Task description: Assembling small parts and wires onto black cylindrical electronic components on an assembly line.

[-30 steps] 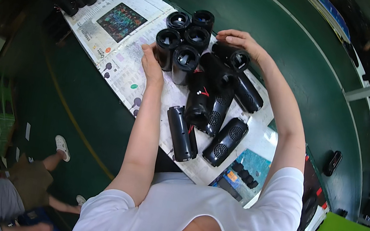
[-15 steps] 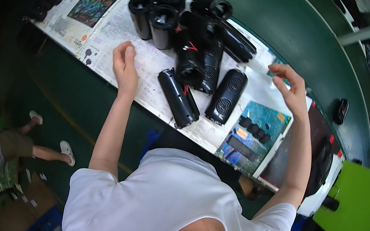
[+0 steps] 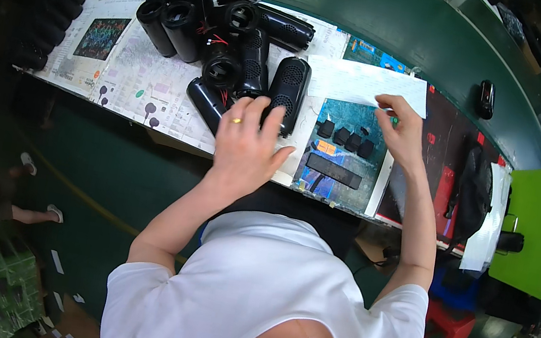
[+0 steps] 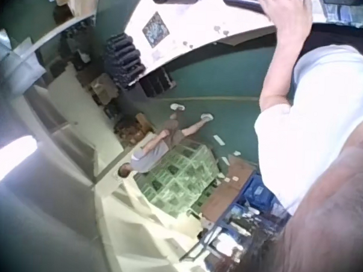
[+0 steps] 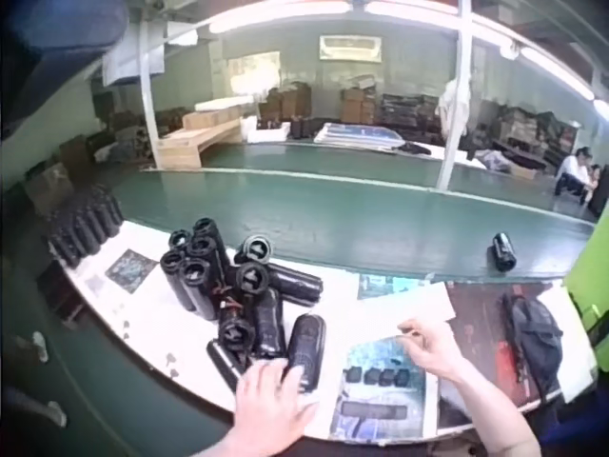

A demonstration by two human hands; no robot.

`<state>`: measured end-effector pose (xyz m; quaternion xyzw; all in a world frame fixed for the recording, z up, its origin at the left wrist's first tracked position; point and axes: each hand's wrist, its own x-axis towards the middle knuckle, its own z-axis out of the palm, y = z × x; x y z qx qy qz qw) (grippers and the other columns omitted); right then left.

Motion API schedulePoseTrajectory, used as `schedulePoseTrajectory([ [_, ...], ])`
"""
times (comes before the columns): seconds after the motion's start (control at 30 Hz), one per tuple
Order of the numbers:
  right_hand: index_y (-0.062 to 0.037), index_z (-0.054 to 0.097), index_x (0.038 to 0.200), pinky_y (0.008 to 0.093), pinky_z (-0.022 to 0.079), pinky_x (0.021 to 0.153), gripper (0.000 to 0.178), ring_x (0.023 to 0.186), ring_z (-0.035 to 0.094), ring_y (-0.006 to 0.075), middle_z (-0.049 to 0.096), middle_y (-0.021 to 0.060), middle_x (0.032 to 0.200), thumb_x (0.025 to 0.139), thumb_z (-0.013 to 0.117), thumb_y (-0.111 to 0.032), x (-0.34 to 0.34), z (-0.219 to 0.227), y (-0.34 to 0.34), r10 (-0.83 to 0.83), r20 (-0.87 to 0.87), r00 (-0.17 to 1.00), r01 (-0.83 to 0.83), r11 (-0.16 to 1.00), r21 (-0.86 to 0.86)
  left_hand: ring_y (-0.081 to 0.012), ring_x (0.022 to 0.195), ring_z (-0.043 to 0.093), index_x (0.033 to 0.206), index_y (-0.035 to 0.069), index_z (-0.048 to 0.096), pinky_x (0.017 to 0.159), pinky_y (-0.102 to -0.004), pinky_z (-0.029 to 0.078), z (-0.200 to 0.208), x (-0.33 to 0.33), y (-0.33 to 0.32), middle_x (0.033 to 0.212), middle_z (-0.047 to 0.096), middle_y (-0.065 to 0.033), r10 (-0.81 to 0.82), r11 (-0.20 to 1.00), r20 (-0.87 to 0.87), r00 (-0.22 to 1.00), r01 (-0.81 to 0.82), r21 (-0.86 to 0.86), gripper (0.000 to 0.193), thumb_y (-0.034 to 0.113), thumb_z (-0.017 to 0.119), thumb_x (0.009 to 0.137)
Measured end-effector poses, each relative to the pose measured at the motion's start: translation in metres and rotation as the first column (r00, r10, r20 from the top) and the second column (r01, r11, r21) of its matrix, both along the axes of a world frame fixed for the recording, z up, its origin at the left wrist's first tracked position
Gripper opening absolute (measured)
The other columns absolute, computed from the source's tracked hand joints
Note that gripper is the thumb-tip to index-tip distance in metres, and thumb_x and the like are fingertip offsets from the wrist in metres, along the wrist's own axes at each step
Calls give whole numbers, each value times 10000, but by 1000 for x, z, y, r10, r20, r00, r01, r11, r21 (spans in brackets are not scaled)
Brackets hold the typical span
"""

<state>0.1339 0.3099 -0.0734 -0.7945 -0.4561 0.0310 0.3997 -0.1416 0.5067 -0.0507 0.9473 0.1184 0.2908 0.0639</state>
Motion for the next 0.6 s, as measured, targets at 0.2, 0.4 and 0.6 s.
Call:
schedulePoseTrajectory([
  [0.2,-5,705,1241,354,585,910,319,1046,733,243,748,133,1186,923,715,-26,-30,12,15,95,-28,995,-93,993,66,-441,1124,634,1395,60,585,931,-485,554,-20,45,-2,1381,538,-235,112,994,-186,976,-107,37,662,157,836,790],
  [0.4,-68,548,1477,458,526,1072,723,1296,643,377,601,187,1468,833,858,-178,-67,52,-16,166,331,929,-203,976,81,-333,960,695,1293,-2,617,852,-447,587,33,36,1,1084,648,-219,-125,722,196,973,225,-654,362,114,670,954],
  [0.6,-40,599,1402,411,549,938,751,1108,700,304,716,138,1273,790,890,-366,-65,12,-56,190,-139,972,-204,974,-97,-399,1028,688,1364,9,581,818,-481,584,-43,52,-6,1140,637,-212,-211,626,-141,967,22,-780,483,387,628,1067],
])
